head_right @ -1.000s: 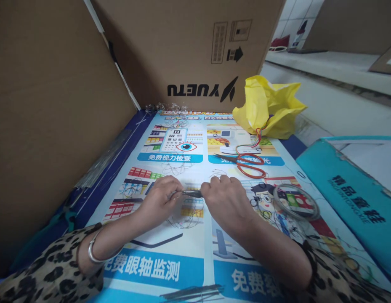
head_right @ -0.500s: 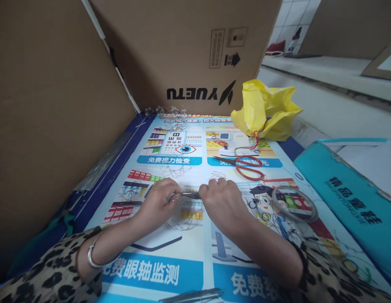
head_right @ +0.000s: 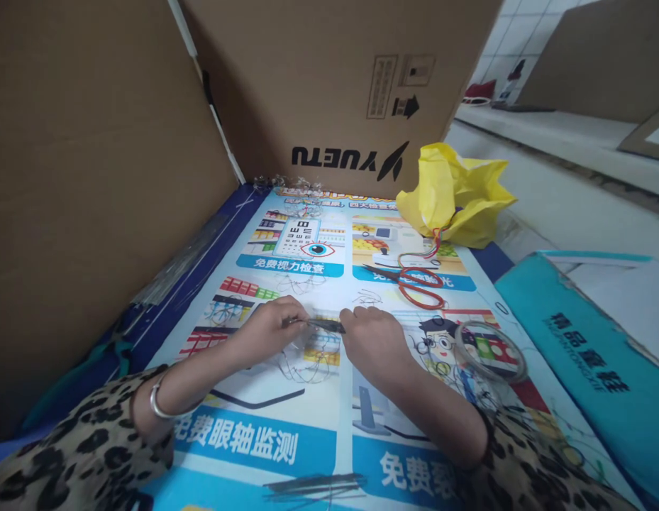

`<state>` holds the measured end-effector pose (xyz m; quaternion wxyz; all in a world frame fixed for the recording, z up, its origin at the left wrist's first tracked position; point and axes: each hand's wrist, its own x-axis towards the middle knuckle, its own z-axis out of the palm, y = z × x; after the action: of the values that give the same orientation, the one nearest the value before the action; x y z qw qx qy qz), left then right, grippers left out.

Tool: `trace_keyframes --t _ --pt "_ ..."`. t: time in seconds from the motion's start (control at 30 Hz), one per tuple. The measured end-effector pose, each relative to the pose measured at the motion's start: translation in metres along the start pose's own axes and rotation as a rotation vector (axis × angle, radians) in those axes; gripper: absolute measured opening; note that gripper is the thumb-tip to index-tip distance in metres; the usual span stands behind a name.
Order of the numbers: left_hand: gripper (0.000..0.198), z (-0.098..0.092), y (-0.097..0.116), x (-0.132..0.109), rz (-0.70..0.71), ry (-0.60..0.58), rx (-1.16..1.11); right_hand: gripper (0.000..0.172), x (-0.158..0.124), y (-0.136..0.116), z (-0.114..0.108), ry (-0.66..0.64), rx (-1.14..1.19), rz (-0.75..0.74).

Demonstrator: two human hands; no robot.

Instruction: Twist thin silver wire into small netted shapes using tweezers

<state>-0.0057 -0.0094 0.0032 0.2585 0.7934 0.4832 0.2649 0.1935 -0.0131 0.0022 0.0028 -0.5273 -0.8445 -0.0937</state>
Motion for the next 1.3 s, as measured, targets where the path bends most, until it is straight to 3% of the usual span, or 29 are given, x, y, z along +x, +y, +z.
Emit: trace_keyframes --t 0.23,0.47,0.9,1.07,1.3 --pt "0.027 -0.011 -0.003 -0.015 -0.064 -0.009 -0.137 0.013 0.005 0.005 0.010 -0.050 0.221 0.108" --pt "0.018 -0.018 -0.006 -0.030 -0.145 0.150 -0.224 0.012 0.007 0.005 0.016 0.016 0.279 0.057" --pt "0.017 -0.022 -0.008 -0.043 -0.143 0.231 -0.244 0.016 0.008 0.012 0.024 0.077 0.473 -0.047" --pt "0.021 -0.020 -0.005 -0.051 -0.316 0.232 -0.247 0.021 0.010 0.010 0.007 0.078 0.739 -0.026" --pt "0.019 -0.010 -0.009 -0.048 -0.325 0.253 -0.327 0.017 0.022 -0.014 -0.014 -0.015 0.854 0.000"
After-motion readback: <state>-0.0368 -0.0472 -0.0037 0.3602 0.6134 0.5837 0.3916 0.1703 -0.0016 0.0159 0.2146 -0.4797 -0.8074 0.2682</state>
